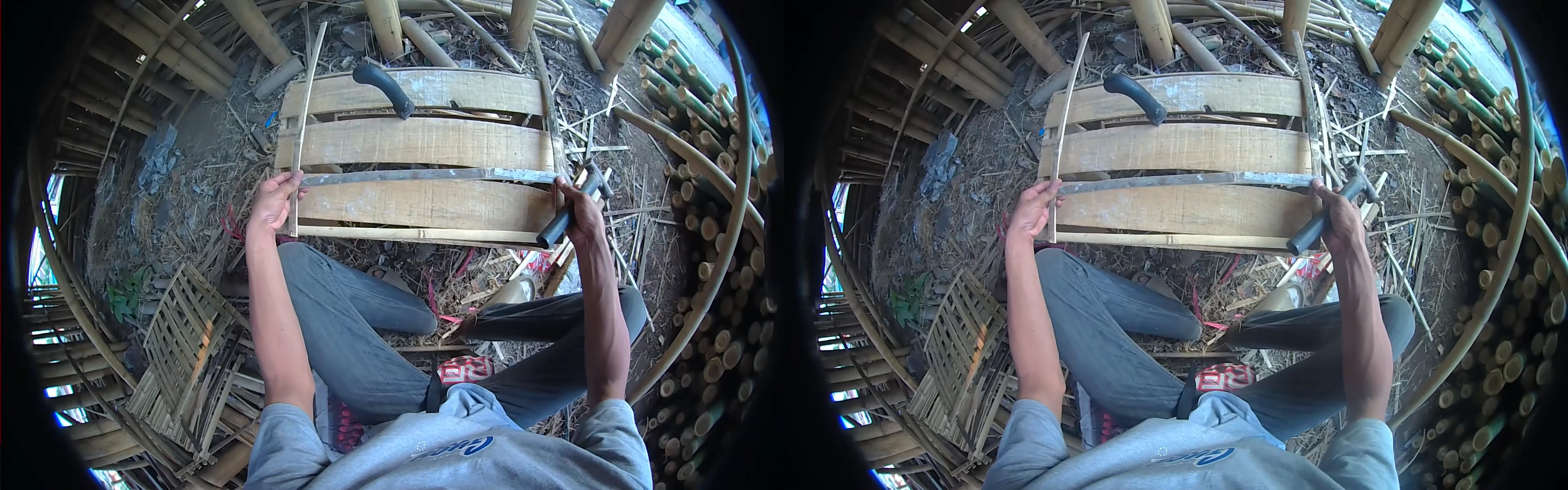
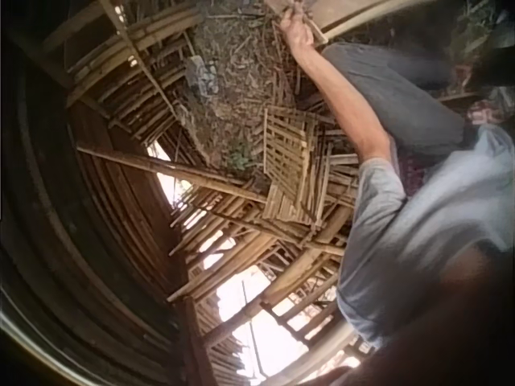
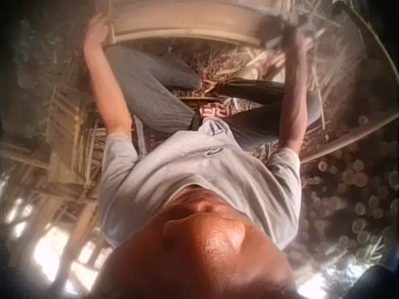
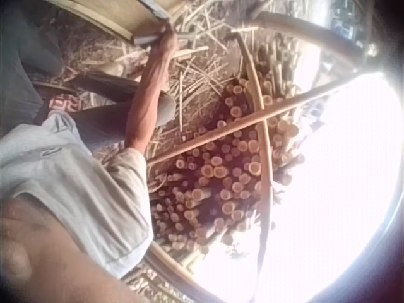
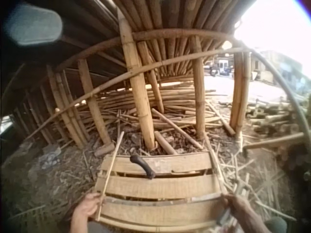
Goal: The person attaches thin bamboo strips to a wooden frame using a hammer and nails, positioning each strip by hand and striking the nail to secure it.
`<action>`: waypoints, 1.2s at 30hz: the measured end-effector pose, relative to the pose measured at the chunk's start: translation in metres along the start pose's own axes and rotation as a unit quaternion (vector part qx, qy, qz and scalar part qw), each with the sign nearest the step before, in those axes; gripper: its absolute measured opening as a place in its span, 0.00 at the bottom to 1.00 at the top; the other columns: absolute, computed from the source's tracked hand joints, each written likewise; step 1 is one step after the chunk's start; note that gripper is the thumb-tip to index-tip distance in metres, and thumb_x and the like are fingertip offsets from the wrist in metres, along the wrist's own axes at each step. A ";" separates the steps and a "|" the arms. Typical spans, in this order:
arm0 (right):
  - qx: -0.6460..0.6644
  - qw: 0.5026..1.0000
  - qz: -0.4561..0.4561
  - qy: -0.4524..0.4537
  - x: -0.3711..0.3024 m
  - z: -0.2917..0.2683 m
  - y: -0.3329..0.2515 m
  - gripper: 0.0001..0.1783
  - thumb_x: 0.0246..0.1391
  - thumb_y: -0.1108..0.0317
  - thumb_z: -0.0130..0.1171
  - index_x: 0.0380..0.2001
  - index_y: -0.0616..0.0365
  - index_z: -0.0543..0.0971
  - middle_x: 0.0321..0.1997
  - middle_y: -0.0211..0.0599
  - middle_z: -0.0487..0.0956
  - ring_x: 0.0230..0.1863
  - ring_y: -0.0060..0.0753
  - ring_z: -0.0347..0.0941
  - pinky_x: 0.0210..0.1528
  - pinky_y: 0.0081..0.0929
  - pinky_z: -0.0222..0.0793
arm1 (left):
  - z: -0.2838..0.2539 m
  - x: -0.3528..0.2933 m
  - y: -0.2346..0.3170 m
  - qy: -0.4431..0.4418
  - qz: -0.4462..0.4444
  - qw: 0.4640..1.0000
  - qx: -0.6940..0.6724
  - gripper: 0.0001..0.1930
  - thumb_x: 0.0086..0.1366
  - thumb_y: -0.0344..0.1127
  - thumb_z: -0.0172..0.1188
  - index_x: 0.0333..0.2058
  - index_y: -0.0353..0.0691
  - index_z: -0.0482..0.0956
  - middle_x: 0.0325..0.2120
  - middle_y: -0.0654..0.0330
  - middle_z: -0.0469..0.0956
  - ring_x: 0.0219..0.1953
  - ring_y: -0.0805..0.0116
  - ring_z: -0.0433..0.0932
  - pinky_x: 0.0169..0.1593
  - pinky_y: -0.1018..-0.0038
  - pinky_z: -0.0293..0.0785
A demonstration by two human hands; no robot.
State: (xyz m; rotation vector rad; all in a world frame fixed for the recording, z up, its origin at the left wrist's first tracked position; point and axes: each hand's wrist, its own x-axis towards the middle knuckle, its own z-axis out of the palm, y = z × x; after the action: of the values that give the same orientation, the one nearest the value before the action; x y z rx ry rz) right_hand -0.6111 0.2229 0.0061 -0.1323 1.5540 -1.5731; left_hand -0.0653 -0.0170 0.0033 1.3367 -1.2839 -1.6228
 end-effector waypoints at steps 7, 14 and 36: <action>-0.009 1.000 0.015 -0.016 0.001 -0.005 -0.005 0.18 0.55 0.69 0.73 0.41 0.59 0.73 0.37 0.28 0.70 0.31 0.20 0.68 0.31 0.23 0.65 | 0.002 0.001 0.001 -0.014 -0.015 0.998 -0.054 0.14 0.67 0.38 0.69 0.45 0.34 0.81 0.38 0.62 0.83 0.38 0.72 0.81 0.43 0.76 0.74; -0.028 0.997 0.039 -0.059 -0.007 0.002 -0.016 0.13 0.57 0.66 0.72 0.36 0.58 0.76 0.30 0.25 0.68 0.24 0.19 0.64 0.23 0.22 0.61 | 0.000 -0.003 0.002 -0.001 -0.025 0.995 -0.092 0.13 0.67 0.35 0.69 0.46 0.34 0.81 0.38 0.61 0.83 0.39 0.72 0.81 0.42 0.76 0.75; -0.109 0.994 0.032 -0.001 0.005 0.008 -0.009 0.19 0.49 0.65 0.79 0.32 0.58 0.75 0.26 0.27 0.70 0.21 0.23 0.67 0.22 0.28 0.67 | -0.002 -0.008 -0.007 0.043 -0.039 0.998 -0.031 0.13 0.70 0.36 0.66 0.46 0.32 0.81 0.37 0.59 0.83 0.38 0.69 0.83 0.44 0.73 0.81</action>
State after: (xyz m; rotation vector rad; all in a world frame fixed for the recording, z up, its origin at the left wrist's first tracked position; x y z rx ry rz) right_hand -0.6142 0.2121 0.0129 -0.2016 1.7095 -1.3508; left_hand -0.0609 -0.0084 -0.0010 1.4179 -1.1349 -1.6267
